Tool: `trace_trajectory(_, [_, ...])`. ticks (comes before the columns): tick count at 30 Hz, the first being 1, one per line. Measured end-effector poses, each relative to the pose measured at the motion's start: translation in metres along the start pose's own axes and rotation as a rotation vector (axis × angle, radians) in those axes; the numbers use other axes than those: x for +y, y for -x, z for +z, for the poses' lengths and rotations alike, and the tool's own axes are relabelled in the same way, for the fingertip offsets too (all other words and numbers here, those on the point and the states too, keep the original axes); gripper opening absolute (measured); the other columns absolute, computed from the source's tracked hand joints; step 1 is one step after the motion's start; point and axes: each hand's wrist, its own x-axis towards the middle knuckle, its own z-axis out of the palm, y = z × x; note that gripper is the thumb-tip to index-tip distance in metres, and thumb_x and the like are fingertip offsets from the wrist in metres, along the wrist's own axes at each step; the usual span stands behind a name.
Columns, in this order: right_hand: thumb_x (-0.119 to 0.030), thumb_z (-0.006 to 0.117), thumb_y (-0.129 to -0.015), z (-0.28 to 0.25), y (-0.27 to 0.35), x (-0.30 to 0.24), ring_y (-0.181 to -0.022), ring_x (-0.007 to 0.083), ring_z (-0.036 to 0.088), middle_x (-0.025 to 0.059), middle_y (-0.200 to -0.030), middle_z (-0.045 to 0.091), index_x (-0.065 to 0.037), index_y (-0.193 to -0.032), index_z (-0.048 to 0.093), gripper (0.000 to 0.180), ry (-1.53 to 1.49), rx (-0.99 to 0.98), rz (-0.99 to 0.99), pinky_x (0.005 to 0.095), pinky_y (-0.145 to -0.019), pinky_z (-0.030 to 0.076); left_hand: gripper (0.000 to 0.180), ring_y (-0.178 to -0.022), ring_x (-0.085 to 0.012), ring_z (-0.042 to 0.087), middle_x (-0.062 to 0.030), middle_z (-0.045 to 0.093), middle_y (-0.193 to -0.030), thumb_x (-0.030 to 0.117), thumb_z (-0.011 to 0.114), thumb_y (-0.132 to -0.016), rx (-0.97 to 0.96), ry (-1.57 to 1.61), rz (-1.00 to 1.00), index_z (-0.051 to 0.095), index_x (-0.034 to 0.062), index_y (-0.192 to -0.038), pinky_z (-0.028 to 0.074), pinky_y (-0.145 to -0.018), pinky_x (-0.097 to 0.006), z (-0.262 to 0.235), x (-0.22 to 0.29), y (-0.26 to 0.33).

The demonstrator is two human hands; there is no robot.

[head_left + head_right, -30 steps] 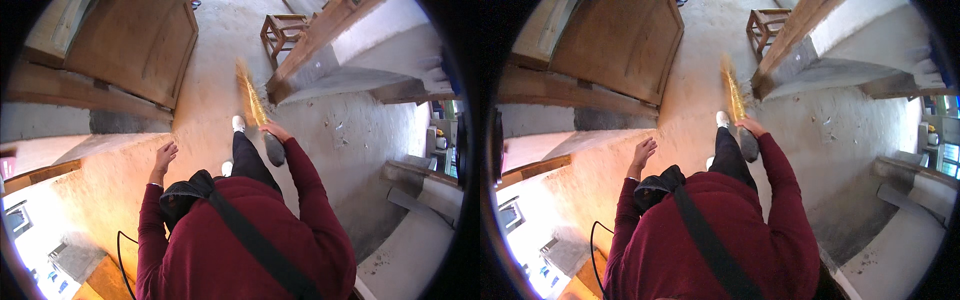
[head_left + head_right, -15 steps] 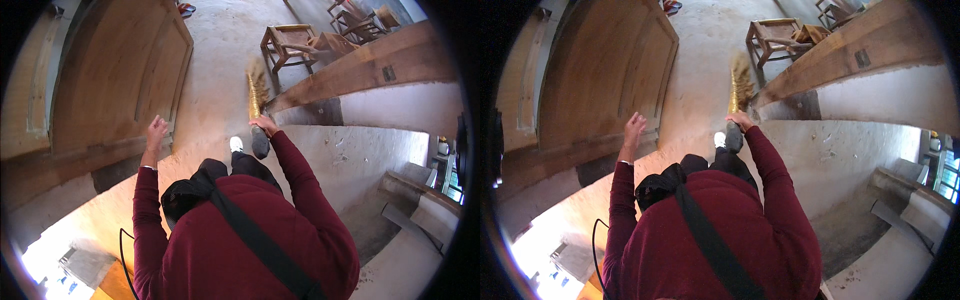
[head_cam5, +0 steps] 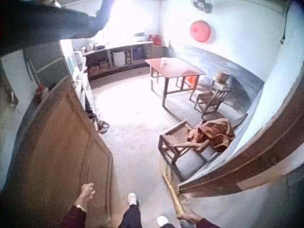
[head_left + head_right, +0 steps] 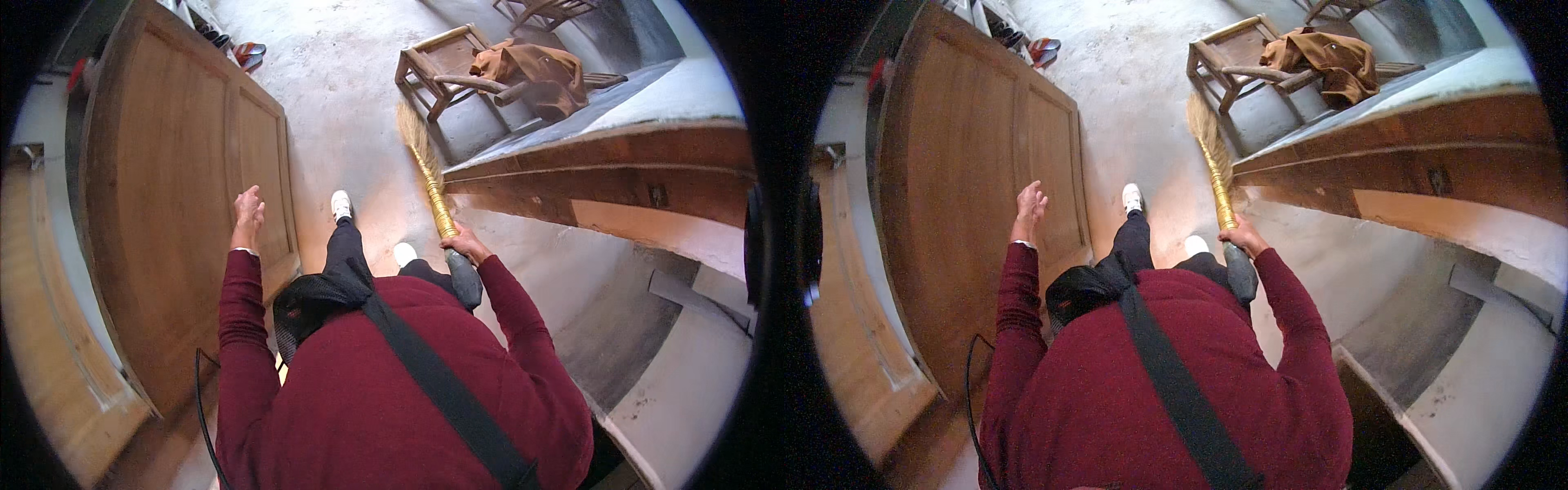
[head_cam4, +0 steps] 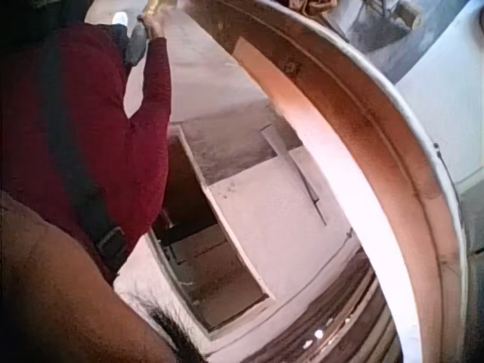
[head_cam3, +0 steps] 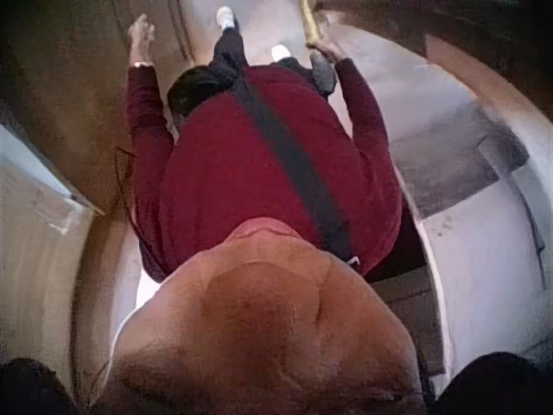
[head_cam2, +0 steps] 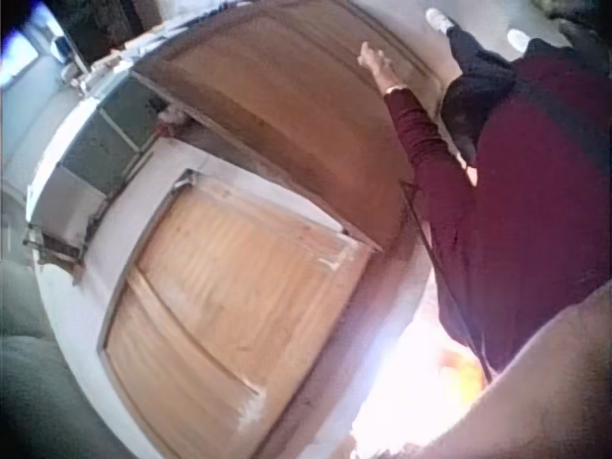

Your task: The person sweeps a concrete floor with a traditional straw broom, moving around furniture and a washing machine. They briefly lift a wooden board to sweep underneath it and continue sweeping debris toward a doorway.

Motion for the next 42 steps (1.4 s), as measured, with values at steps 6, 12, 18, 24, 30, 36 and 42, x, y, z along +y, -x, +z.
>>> trace_trajectory(6, [-0.013, 0.068, -0.061, 0.018, 0.023, -0.062, -0.074, 0.0124, 0.054, 0.0036, -0.086, 0.058, -0.009, -0.123, 0.047, 0.065, -0.001, -0.086, 0.049, 0.0274, -0.068, 0.046, 0.046, -0.127, -0.0281, 0.024, -0.0098, 0.023, -0.139, 0.019, 0.055, -0.081, 0.016, -0.051, -0.029, 0.042, 0.0087, -0.124, 0.034, -0.093, -0.042, 0.029, 0.069, -0.076])
trace_trajectory(12, [-0.013, 0.068, -0.059, 0.049, 0.103, -0.095, -0.089, 0.0158, 0.053, 0.0066, -0.100, 0.057, -0.011, -0.131, 0.038, 0.078, 0.062, 0.065, 0.033, 0.0269, -0.081, 0.042, 0.021, -0.072, -0.0166, 0.052, -0.0073, 0.052, -0.087, 0.020, 0.056, -0.077, 0.092, -0.006, -0.009, 0.052, 0.0073, -0.093, 0.047, -0.067, -0.037, 0.042, 0.101, -0.140])
trace_trajectory(18, [-0.008, 0.061, -0.070, 0.065, 0.124, -0.093, -0.066, 0.0166, 0.056, 0.0076, -0.080, 0.056, -0.009, -0.121, 0.040, 0.055, -0.447, 0.097, 0.211, 0.0300, -0.059, 0.048, 0.052, -0.123, -0.0261, 0.030, -0.0137, 0.029, -0.133, 0.018, 0.053, -0.081, 0.055, 0.251, -0.129, 0.034, 0.0063, -0.127, 0.029, -0.099, -0.045, 0.039, 0.133, -0.159])
trace_trajectory(24, [-0.008, 0.056, -0.075, 0.054, 0.093, -0.104, -0.055, 0.0152, 0.054, 0.0065, -0.071, 0.054, -0.009, -0.115, 0.041, 0.043, -0.862, -0.020, 0.290, 0.0294, -0.049, 0.048, 0.056, -0.117, -0.0292, 0.039, -0.0115, 0.024, -0.137, 0.021, 0.056, -0.079, 0.210, 0.540, -0.273, 0.032, 0.0083, -0.128, 0.035, -0.096, -0.046, 0.031, 0.175, -0.168])
trace_trajectory(30, [-0.007, 0.057, -0.076, 0.046, 0.079, -0.114, -0.055, 0.0118, 0.053, 0.0019, -0.076, 0.054, -0.008, -0.118, 0.044, 0.044, -0.935, 0.187, 0.050, 0.0250, -0.051, 0.046, 0.057, -0.117, -0.0290, 0.041, -0.0148, 0.034, -0.133, 0.025, 0.052, -0.083, -0.183, 0.042, -0.136, 0.028, 0.0048, -0.131, 0.039, -0.094, -0.044, 0.123, 0.199, -0.181])
trace_trajectory(36, [-0.010, 0.055, -0.079, -0.003, 0.032, -0.126, -0.051, 0.0182, 0.056, 0.0061, -0.067, 0.053, -0.007, -0.108, 0.043, 0.032, -1.083, 0.151, 0.145, 0.0336, -0.044, 0.050, 0.044, -0.100, -0.0266, 0.055, -0.0146, 0.054, -0.110, 0.020, 0.049, -0.088, -1.025, -0.263, -0.046, 0.036, 0.0051, -0.127, 0.046, -0.085, -0.038, 0.379, 0.218, -0.104])
trace_trajectory(42, [-0.009, 0.054, -0.078, 0.006, 0.034, -0.159, -0.048, 0.0181, 0.054, 0.0086, -0.065, 0.053, -0.008, -0.116, 0.040, 0.040, -1.247, 0.233, 0.152, 0.0335, -0.043, 0.049, 0.058, -0.095, -0.0223, 0.057, -0.0140, 0.056, -0.109, 0.027, 0.054, -0.087, -1.449, -0.836, 0.065, 0.026, 0.0050, -0.132, 0.046, -0.084, -0.035, 0.592, 0.151, 0.061])
